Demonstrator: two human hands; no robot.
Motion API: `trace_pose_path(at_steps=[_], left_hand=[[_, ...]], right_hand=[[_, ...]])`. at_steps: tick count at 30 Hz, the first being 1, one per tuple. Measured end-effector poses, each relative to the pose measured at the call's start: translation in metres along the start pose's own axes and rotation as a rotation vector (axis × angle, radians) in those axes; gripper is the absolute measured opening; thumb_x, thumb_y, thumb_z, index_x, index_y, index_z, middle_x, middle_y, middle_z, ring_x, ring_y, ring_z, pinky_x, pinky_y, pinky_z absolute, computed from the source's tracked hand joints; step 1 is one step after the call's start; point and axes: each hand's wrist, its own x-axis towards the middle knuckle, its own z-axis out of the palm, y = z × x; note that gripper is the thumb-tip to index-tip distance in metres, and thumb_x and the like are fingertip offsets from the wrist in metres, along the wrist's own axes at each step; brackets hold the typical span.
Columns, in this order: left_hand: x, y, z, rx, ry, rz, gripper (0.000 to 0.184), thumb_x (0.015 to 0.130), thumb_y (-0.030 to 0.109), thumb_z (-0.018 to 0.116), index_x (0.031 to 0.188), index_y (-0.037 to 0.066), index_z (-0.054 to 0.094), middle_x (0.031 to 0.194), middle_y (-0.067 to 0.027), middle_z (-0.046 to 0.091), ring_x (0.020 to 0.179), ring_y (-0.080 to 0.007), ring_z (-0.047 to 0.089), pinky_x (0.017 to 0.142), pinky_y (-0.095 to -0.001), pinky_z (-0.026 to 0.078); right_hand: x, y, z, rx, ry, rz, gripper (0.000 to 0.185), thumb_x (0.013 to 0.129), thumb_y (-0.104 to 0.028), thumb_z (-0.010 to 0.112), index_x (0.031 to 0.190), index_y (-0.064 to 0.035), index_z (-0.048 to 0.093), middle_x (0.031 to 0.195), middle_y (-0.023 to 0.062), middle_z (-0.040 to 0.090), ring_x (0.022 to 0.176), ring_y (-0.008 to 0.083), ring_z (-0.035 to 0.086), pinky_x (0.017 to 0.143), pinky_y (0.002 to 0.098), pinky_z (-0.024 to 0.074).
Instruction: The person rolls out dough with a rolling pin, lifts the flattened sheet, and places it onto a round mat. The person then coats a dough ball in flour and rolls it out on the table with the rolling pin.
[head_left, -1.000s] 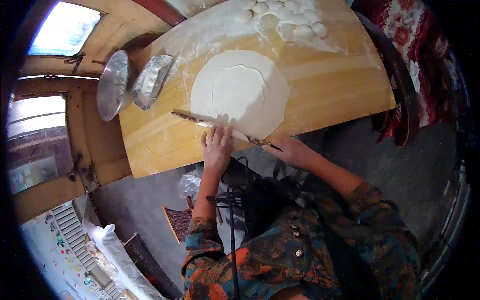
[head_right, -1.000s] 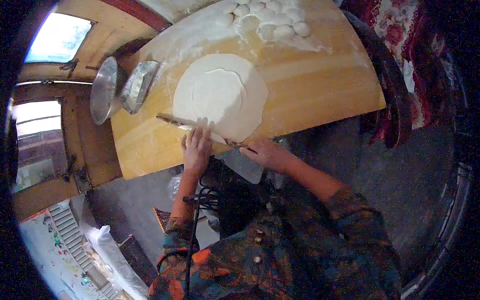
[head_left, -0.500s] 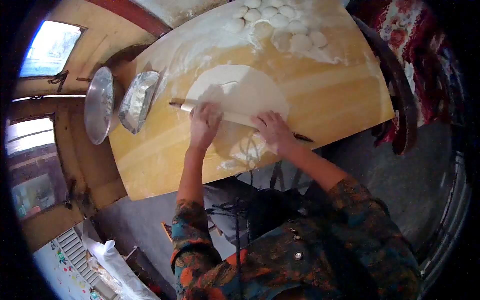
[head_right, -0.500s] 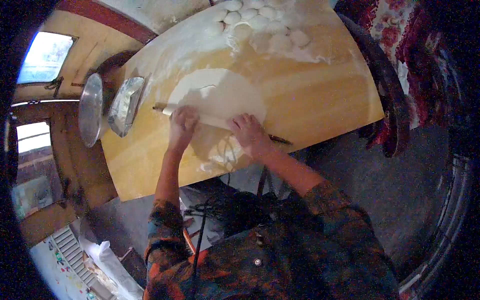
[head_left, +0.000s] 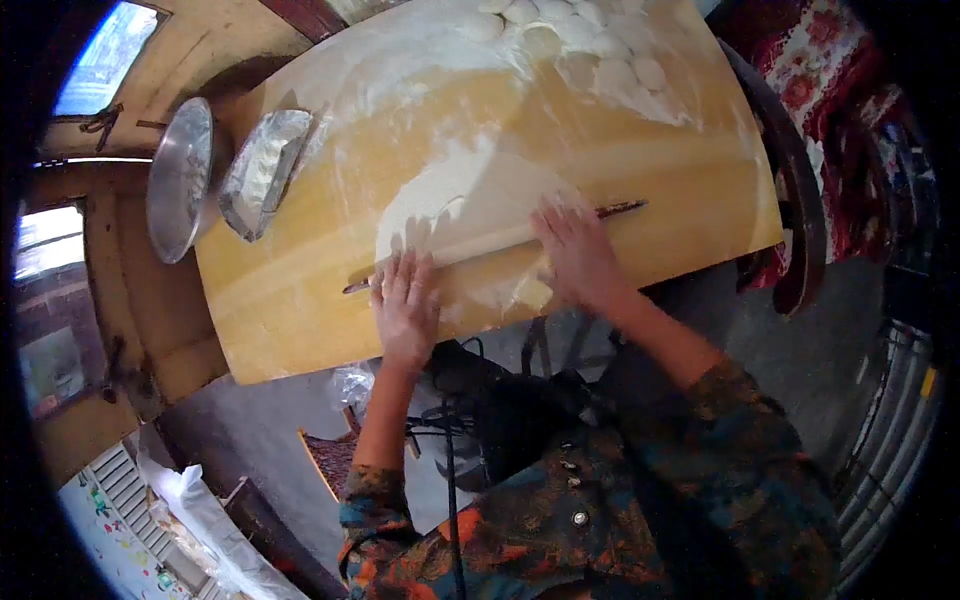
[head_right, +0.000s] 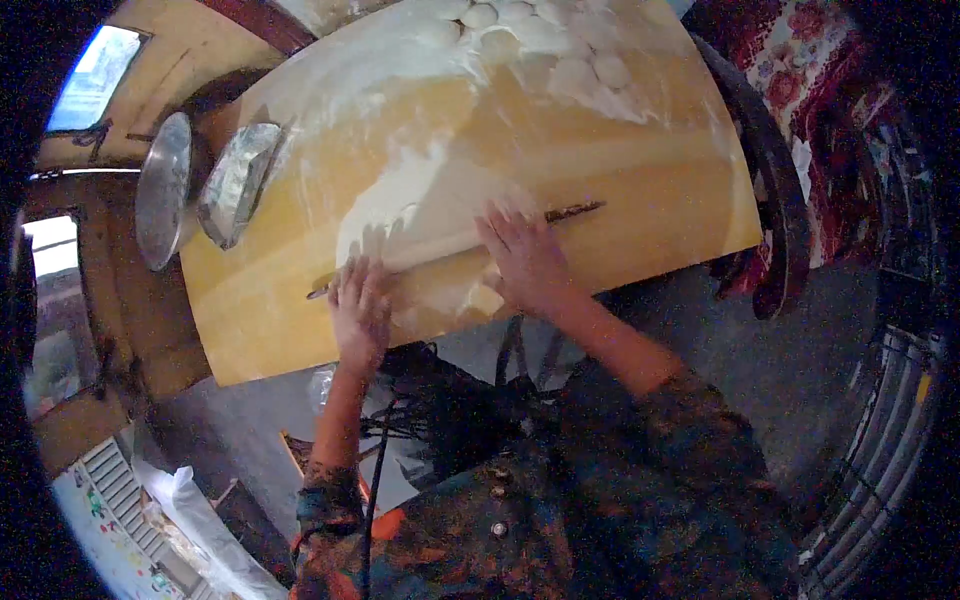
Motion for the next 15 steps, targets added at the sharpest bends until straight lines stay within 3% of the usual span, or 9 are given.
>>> trace_pose_path(at_steps=[1,3,6,9,12,13,14,15], left_hand=[[0.006,-0.002,0.004,0.030,-0.041,-0.037,0.059,0.084,0.019,0.061,0.140,0.015,0.043,0.145,-0.0138,0.040,0.136,-0.0327,0.033,0.110,-0.0534,0.022],[0.019,-0.006,0.016,0.085,-0.120,-0.114,0.063,0.089,0.026,0.055,0.147,0.015,0.033,0.151,-0.0149,0.031,0.141,-0.0332,0.025,0.112,-0.0566,0.017],[0.099,-0.038,0.027,0.194,0.079,-0.147,0.064,0.089,0.033,0.054,0.145,0.010,0.034,0.150,-0.0131,0.033,0.140,-0.0348,0.026,0.112,-0.0548,0.019],[0.155,-0.073,0.044,0.254,0.103,-0.230,0.065,0.091,0.038,0.049,0.146,0.008,0.031,0.153,-0.0115,0.029,0.141,-0.0347,0.024,0.112,-0.0550,0.019],[0.103,-0.049,0.025,0.169,-0.017,-0.130,0.066,0.092,0.040,0.049,0.147,0.008,0.031,0.153,-0.0115,0.028,0.142,-0.0352,0.022,0.112,-0.0549,0.018],[0.073,-0.045,0.033,0.248,-0.104,-0.132,0.067,0.090,0.040,0.052,0.147,0.011,0.031,0.155,-0.0103,0.025,0.143,-0.0358,0.019,0.113,-0.0548,0.015],[0.043,-0.032,0.025,0.090,-0.151,-0.145,0.067,0.090,0.039,0.053,0.148,0.014,0.030,0.156,-0.0085,0.023,0.144,-0.0358,0.017,0.114,-0.0551,0.013],[0.035,-0.028,0.019,0.082,-0.172,-0.129,0.066,0.090,0.038,0.054,0.147,0.014,0.031,0.156,-0.0087,0.023,0.144,-0.0341,0.017,0.113,-0.0555,0.013]], right_hand=[[0.001,-0.001,0.001,0.005,-0.133,0.007,0.071,0.081,-0.039,0.065,0.140,-0.0091,0.040,0.148,0.0137,0.035,0.134,0.0312,0.035,0.110,0.0534,0.0226],[0.024,0.006,0.006,0.009,0.048,0.020,0.073,0.080,-0.039,0.065,0.140,-0.0062,0.039,0.142,0.0133,0.041,0.132,0.0325,0.035,0.110,0.0517,0.0229],[0.104,0.022,-0.011,-0.028,0.186,0.114,0.071,0.080,-0.037,0.064,0.138,-0.0046,0.040,0.139,0.0145,0.042,0.132,0.0338,0.034,0.110,0.0515,0.0225],[0.171,0.052,0.004,0.026,0.485,0.146,0.065,0.080,-0.034,0.063,0.136,-0.0055,0.044,0.138,0.0146,0.043,0.132,0.0342,0.034,0.112,0.0518,0.0204],[0.112,0.044,-0.008,-0.017,0.304,-0.045,0.060,0.081,-0.031,0.060,0.134,-0.0064,0.046,0.136,0.0154,0.046,0.132,0.0335,0.036,0.113,0.0533,0.0189],[0.077,0.041,-0.007,0.009,0.151,-0.103,0.059,0.081,-0.028,0.059,0.134,-0.0062,0.046,0.135,0.0160,0.047,0.131,0.0330,0.038,0.113,0.0548,0.0190],[0.056,0.041,-0.005,0.037,-0.006,-0.159,0.058,0.080,-0.026,0.059,0.133,-0.0059,0.047,0.134,0.0167,0.048,0.130,0.0325,0.040,0.112,0.0563,0.0191],[0.064,0.044,-0.004,0.029,0.054,-0.155,0.057,0.080,-0.024,0.059,0.133,-0.0056,0.047,0.133,0.0173,0.050,0.129,0.0327,0.041,0.112,0.0552,0.0215]])
